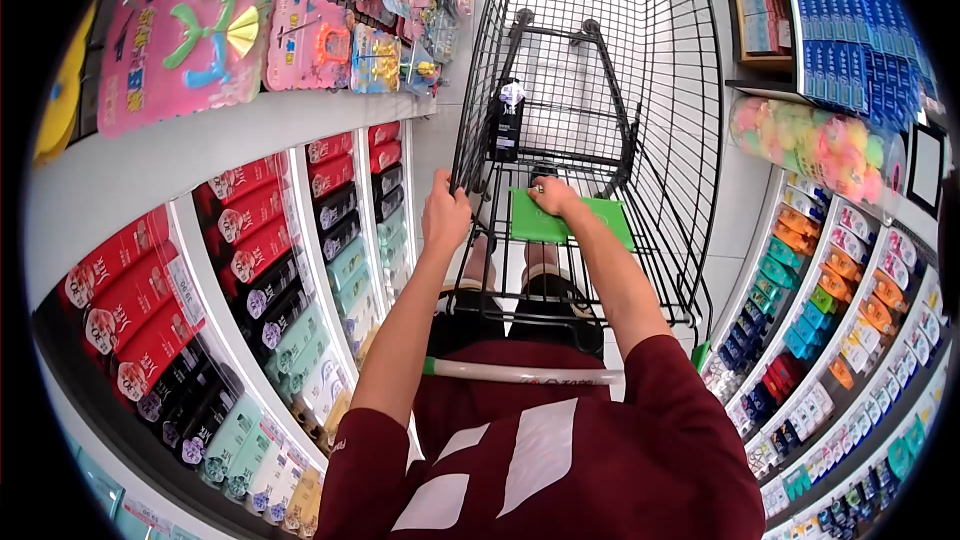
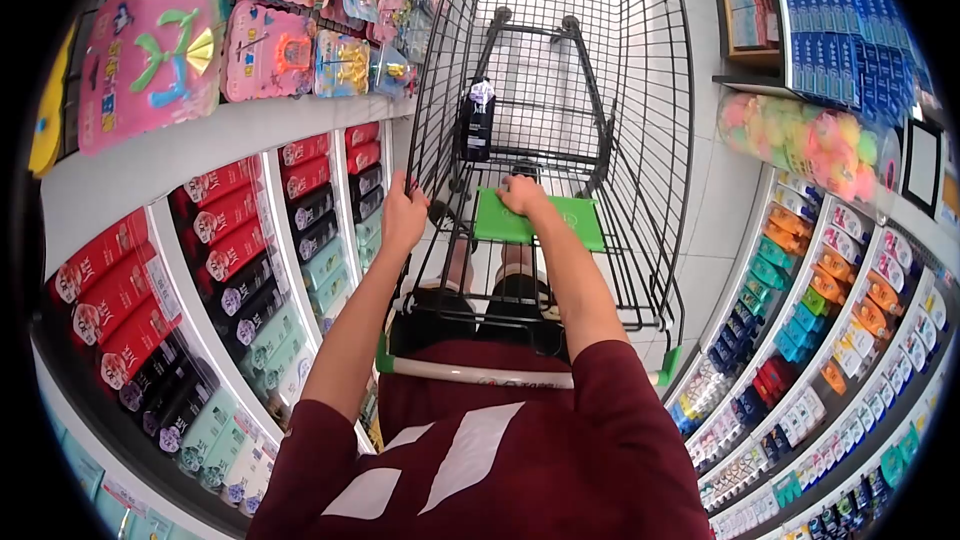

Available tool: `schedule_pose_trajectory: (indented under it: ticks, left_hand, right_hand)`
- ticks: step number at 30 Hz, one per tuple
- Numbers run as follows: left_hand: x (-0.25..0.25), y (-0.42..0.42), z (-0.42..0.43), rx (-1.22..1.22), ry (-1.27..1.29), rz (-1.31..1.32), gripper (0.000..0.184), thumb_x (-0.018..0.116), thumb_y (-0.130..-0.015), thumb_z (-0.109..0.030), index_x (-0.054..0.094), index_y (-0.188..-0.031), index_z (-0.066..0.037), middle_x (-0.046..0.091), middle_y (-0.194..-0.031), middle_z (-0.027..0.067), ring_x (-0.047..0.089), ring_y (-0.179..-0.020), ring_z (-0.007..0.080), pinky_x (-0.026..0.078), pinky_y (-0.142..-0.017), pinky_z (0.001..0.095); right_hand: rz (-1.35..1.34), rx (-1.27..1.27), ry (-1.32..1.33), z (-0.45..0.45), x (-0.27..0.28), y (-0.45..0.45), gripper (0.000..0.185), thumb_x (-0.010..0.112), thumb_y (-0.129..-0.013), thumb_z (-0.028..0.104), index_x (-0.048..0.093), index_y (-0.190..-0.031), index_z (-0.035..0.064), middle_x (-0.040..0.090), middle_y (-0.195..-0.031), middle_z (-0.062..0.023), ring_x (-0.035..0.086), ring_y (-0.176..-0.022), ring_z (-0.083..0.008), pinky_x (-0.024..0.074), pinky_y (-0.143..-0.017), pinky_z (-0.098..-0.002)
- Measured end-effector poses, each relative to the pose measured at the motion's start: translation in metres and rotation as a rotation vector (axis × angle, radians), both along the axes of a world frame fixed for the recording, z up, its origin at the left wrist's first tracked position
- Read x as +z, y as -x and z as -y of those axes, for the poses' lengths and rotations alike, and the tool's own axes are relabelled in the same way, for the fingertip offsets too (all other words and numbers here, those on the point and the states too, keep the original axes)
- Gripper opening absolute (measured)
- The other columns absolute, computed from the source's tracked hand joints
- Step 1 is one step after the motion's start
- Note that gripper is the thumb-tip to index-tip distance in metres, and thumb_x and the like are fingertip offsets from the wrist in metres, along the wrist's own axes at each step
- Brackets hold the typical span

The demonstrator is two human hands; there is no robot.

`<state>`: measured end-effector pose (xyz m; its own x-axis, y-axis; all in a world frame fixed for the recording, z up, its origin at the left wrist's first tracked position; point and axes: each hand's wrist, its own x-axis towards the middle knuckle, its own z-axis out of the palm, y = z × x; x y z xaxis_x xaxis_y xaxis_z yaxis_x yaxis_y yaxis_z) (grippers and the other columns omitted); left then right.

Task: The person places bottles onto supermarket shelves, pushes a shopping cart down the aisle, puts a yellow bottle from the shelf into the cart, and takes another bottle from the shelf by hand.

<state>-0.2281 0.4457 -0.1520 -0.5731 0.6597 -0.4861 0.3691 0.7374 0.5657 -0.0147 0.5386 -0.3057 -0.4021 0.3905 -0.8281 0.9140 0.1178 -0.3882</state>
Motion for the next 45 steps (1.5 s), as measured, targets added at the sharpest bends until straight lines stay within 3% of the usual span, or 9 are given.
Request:
schedule_pose_trajectory:
  ticks: [4, 11, 13, 18, 20, 22, 32, 41, 45]
  left_hand:
    - [0.014, 0.001, -0.011, 0.041, 0.140, 0.099, 0.025, 0.055, -0.092, -0.014, 0.053, -0.114, -0.003, 0.069, -0.097, 0.0246, 0.065, -0.093, 0.0460, 0.049, -0.079, 0.0513]
    - [0.004, -0.009, -0.009, 0.068, 0.055, 0.035, 0.017, 0.055, -0.092, -0.012, 0.056, -0.104, 0.000, 0.067, -0.087, 0.0245, 0.064, -0.087, 0.0470, 0.049, -0.075, 0.0519]
    - [-0.003, -0.010, -0.005, 0.013, -0.015, 0.028, 0.016, 0.054, -0.092, -0.005, 0.055, -0.106, 0.002, 0.059, -0.067, 0.0087, 0.059, -0.058, 0.0163, 0.046, -0.055, 0.0319]
    - [0.003, -0.015, -0.013, 0.030, -0.018, 0.045, 0.015, 0.053, -0.092, -0.005, 0.055, -0.106, 0.001, 0.059, -0.067, 0.0075, 0.057, -0.058, 0.0149, 0.046, -0.055, 0.0303]
    - [0.011, -0.017, -0.021, 0.092, 0.037, 0.094, 0.015, 0.054, -0.091, -0.011, 0.056, -0.101, -0.001, 0.067, -0.088, 0.0232, 0.064, -0.085, 0.0462, 0.049, -0.074, 0.0491]
    - [0.011, -0.018, -0.023, 0.084, 0.055, 0.082, 0.015, 0.054, -0.091, -0.012, 0.056, -0.102, -0.001, 0.067, -0.088, 0.0230, 0.064, -0.086, 0.0458, 0.049, -0.073, 0.0484]
    - [0.018, -0.020, -0.028, 0.116, 0.049, 0.106, 0.013, 0.055, -0.092, -0.009, 0.056, -0.100, 0.000, 0.064, -0.074, 0.0216, 0.065, -0.071, 0.0410, 0.049, -0.064, 0.0437]
    - [0.018, -0.020, -0.027, 0.110, 0.074, 0.103, 0.014, 0.056, -0.092, -0.011, 0.057, -0.102, -0.001, 0.066, -0.079, 0.0222, 0.066, -0.076, 0.0425, 0.050, -0.066, 0.0461]
    - [0.019, -0.019, -0.026, 0.082, 0.071, 0.073, 0.015, 0.055, -0.092, -0.011, 0.058, -0.103, -0.002, 0.067, -0.083, 0.0221, 0.066, -0.080, 0.0443, 0.050, -0.069, 0.0486]
  right_hand:
    - [-0.051, 0.055, -0.014, 0.000, -0.036, 0.016, 0.049, 0.048, -0.097, 0.046, 0.064, -0.126, 0.0100, 0.063, -0.129, -0.0197, 0.058, -0.121, -0.0372, 0.0463, -0.103, -0.0467]
    - [0.066, -0.011, 0.189, -0.010, -0.050, 0.019, 0.066, 0.035, -0.099, 0.059, 0.067, -0.121, 0.0048, 0.064, -0.125, -0.0236, 0.058, -0.121, -0.0387, 0.0447, -0.104, -0.0462]
    - [0.105, 0.035, 0.272, -0.016, -0.062, 0.019, 0.066, 0.037, -0.098, 0.060, 0.064, -0.128, 0.0079, 0.061, -0.134, -0.0192, 0.056, -0.125, -0.0362, 0.0435, -0.107, -0.0458]
    - [0.102, 0.071, 0.279, -0.032, -0.048, 0.020, 0.064, 0.041, -0.098, 0.059, 0.065, -0.127, 0.0072, 0.061, -0.133, -0.0194, 0.057, -0.125, -0.0361, 0.0450, -0.105, -0.0461]
    - [0.093, 0.110, 0.197, -0.044, -0.045, 0.023, 0.063, 0.043, -0.098, 0.058, 0.066, -0.124, 0.0065, 0.063, -0.130, -0.0202, 0.058, -0.123, -0.0365, 0.0460, -0.104, -0.0467]
    - [0.119, 0.187, 0.079, -0.062, -0.042, 0.032, 0.056, 0.051, -0.096, 0.054, 0.067, -0.122, 0.0070, 0.066, -0.124, -0.0185, 0.061, -0.119, -0.0354, 0.0486, -0.101, -0.0472]
    - [-0.148, -0.898, -0.020, -0.083, -0.143, 0.088, 0.079, 0.089, -0.070, 0.029, 0.044, -0.126, -0.0026, 0.065, -0.115, -0.0226, 0.063, -0.108, -0.0321, 0.0483, -0.097, -0.0382]
    - [-0.148, -0.764, -0.052, -0.093, -0.129, 0.080, 0.057, 0.089, -0.069, 0.026, 0.066, -0.113, -0.0028, 0.072, -0.108, -0.0192, 0.069, -0.101, -0.0283, 0.0534, -0.091, -0.0390]
    - [-0.363, -1.133, 0.129, -0.080, -0.134, 0.056, 0.058, 0.088, -0.068, 0.012, 0.059, -0.114, -0.0056, 0.070, -0.108, -0.0176, 0.067, -0.099, -0.0255, 0.0532, -0.089, -0.0378]
